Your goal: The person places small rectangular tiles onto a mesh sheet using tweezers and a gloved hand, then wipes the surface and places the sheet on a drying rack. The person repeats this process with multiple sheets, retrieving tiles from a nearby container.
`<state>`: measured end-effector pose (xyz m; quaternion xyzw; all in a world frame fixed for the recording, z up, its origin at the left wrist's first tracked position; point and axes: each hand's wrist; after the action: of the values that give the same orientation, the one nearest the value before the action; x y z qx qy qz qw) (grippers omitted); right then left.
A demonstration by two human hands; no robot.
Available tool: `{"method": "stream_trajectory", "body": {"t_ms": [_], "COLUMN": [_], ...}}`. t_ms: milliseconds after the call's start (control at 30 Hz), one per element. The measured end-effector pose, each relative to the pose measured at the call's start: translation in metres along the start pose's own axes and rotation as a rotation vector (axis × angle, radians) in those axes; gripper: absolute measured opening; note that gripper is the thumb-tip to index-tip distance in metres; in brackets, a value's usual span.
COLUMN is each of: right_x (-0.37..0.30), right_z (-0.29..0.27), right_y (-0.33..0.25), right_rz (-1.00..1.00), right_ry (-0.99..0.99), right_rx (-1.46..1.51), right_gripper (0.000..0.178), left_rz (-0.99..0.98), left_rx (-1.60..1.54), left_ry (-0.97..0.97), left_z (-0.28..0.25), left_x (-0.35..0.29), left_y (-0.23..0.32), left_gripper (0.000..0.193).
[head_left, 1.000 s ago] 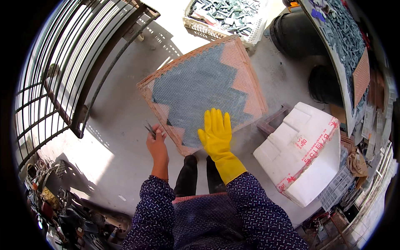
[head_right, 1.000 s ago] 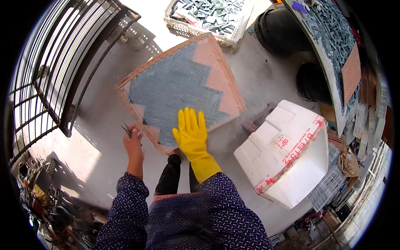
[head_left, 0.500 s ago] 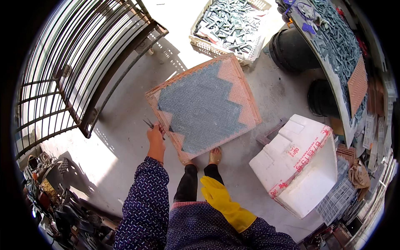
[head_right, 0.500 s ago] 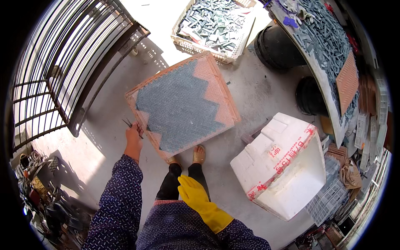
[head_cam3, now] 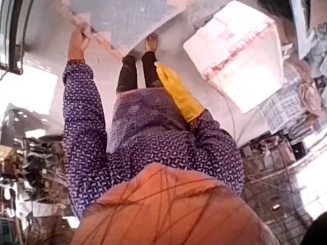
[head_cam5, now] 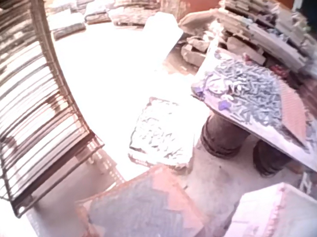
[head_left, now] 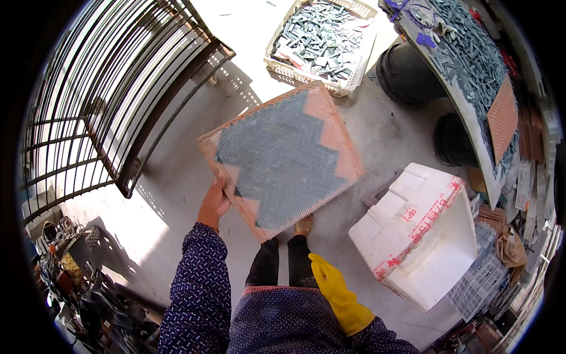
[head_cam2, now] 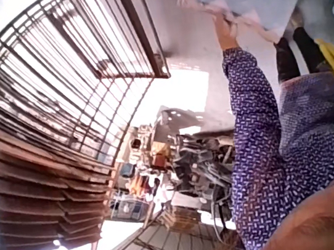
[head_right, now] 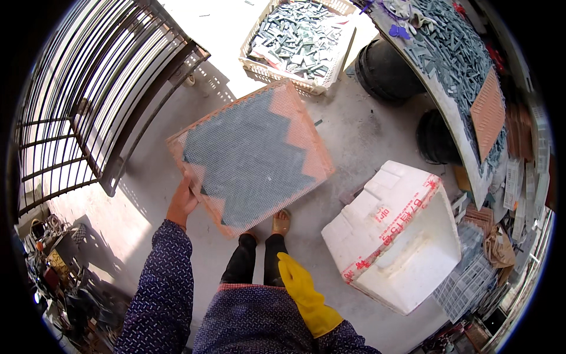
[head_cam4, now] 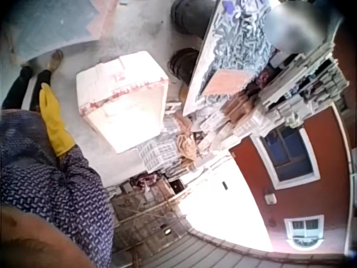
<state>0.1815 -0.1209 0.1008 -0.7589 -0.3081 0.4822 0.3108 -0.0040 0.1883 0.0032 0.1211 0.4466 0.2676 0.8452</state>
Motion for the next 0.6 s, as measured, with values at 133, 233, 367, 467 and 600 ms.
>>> {"method": "stream_trajectory", "body": {"t_ms": [133, 233, 367, 467, 600], "right_x": [0.002, -0.003, -0.012, -0.021, -0.050], "right_z": [-0.014, -0.026, -0.043, -0.084, -0.132], "right_y": [-0.012, -0.022, -0.061, -0.058, -0.111], "right_rz": [0.062, 0.047, -0.006, -0.063, -0.144], "right_ry": [-0.029, -0.036, -0.096, -0.137, -0.318], "right_rx": [0.063, 0.093, 0.100, -0.003, -0.131], "right_gripper": [0.028, 0.028, 0.029, 0.035, 0.044], "left_rz": [-0.127, -0.121, -0.102, -0.015, 0.163], "left_rx": [0.042, -0.024, -0.067, -0.128, -0.375], "left_ry": [-0.180, -0.246, -0.171, -0.151, -0.094], "left_z": [0.006, 0.052, 0.082, 0.131, 0.085], "left_x": [-0.003, -0.021, -0.079, -0.131, -0.209], "left_y": [0.013, 0.020, 0.022, 0.015, -0.001], "left_gripper": [0.038, 0.031, 0.024, 0.009, 0.003]}}
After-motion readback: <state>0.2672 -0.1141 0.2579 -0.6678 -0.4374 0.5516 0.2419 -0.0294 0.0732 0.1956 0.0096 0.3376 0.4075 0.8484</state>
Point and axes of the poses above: each hand's wrist, its own x-axis towards the middle knuckle, its own z-axis out of the palm, y = z × x, and after that the axes turned 4 degrees about x, right-handed
